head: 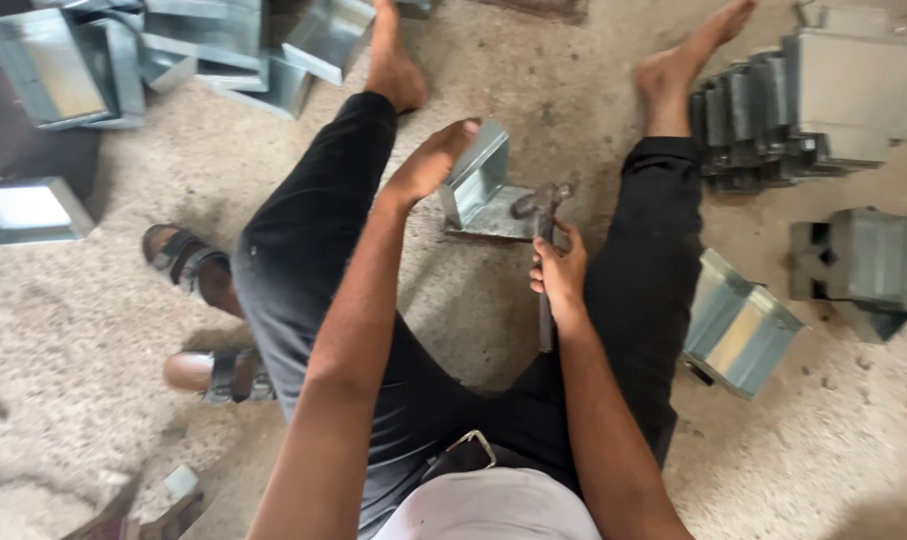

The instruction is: The person sits on the floor and uses a hammer to strike small rectangular metal boxes placed on a metal block. They repeatedly pick up boxes, position them, and hammer them to shape or flatten them before moving them aside.

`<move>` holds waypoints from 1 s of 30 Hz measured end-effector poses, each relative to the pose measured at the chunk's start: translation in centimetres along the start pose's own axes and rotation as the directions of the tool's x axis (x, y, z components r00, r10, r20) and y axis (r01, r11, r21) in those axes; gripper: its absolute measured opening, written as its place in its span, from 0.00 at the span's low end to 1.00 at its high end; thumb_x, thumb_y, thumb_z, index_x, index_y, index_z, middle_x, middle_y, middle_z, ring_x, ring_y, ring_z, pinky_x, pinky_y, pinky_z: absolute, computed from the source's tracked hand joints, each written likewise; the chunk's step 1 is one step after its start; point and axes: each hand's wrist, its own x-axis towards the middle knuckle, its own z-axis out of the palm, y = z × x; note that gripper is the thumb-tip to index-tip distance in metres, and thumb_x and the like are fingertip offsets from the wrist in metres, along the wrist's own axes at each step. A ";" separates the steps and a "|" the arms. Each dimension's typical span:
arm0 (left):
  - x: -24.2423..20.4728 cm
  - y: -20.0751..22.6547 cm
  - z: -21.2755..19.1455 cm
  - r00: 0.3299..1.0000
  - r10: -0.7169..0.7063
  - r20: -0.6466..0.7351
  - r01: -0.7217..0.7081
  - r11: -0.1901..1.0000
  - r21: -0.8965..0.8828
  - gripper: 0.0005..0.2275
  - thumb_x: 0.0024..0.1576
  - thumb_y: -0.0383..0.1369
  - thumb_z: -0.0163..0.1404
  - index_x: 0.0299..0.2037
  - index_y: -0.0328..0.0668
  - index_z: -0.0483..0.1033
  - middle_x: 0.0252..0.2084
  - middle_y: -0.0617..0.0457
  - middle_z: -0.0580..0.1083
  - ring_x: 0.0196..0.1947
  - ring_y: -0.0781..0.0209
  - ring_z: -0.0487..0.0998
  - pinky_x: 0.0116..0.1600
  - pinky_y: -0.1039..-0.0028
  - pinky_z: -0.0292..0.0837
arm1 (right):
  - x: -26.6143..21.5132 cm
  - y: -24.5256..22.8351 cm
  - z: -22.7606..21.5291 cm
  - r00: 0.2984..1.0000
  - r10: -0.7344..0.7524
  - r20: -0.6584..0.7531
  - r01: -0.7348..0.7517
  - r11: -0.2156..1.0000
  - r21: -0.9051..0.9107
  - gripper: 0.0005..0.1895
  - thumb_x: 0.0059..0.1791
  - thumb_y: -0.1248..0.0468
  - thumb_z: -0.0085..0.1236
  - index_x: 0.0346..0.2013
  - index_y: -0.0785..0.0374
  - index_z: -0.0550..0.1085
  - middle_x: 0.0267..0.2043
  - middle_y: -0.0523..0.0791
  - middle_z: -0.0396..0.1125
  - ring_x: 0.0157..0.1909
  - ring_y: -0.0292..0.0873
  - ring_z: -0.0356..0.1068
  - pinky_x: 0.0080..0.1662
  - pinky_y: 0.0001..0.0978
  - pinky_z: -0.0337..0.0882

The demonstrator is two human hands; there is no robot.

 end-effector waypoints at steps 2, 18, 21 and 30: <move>-0.7 1.1 0.1 0.996 0.068 -0.056 -0.052 0.968 0.246 0.32 0.63 0.53 0.51 0.73 0.50 0.58 0.69 0.33 0.67 0.69 0.40 0.66 0.69 0.59 0.60 | 0.1 0.5 0.6 1.000 0.001 0.012 -0.001 1.000 0.000 0.28 0.51 0.68 0.57 0.65 0.49 0.64 0.26 0.42 0.61 0.17 0.35 0.57 0.18 0.29 0.55; -0.2 -3.1 -3.8 0.891 -0.294 -0.345 0.432 0.782 0.450 0.29 0.58 0.42 0.50 0.70 0.44 0.58 0.54 0.35 0.76 0.55 0.36 0.77 0.57 0.53 0.73 | 0.8 0.1 0.3 1.000 0.022 0.008 -0.022 0.999 -0.028 0.24 0.51 0.68 0.56 0.62 0.52 0.66 0.25 0.45 0.62 0.17 0.37 0.60 0.18 0.32 0.58; 1.0 -6.7 -10.2 0.854 -0.269 -0.445 0.301 0.954 0.001 0.22 0.63 0.39 0.46 0.65 0.37 0.71 0.53 0.35 0.77 0.52 0.37 0.80 0.54 0.54 0.78 | 1.5 0.9 -0.6 1.000 -0.015 0.020 0.016 0.999 -0.035 0.26 0.51 0.69 0.56 0.63 0.53 0.65 0.26 0.45 0.63 0.18 0.37 0.60 0.19 0.32 0.59; -1.8 1.1 -20.4 0.728 0.123 -0.675 -0.426 0.853 -0.303 0.37 0.60 0.56 0.52 0.74 0.43 0.58 0.72 0.41 0.66 0.65 0.40 0.73 0.66 0.49 0.71 | 2.5 1.1 -0.4 0.989 0.032 0.146 -0.015 0.993 -0.119 0.32 0.50 0.64 0.59 0.69 0.53 0.61 0.26 0.45 0.62 0.19 0.36 0.60 0.21 0.31 0.60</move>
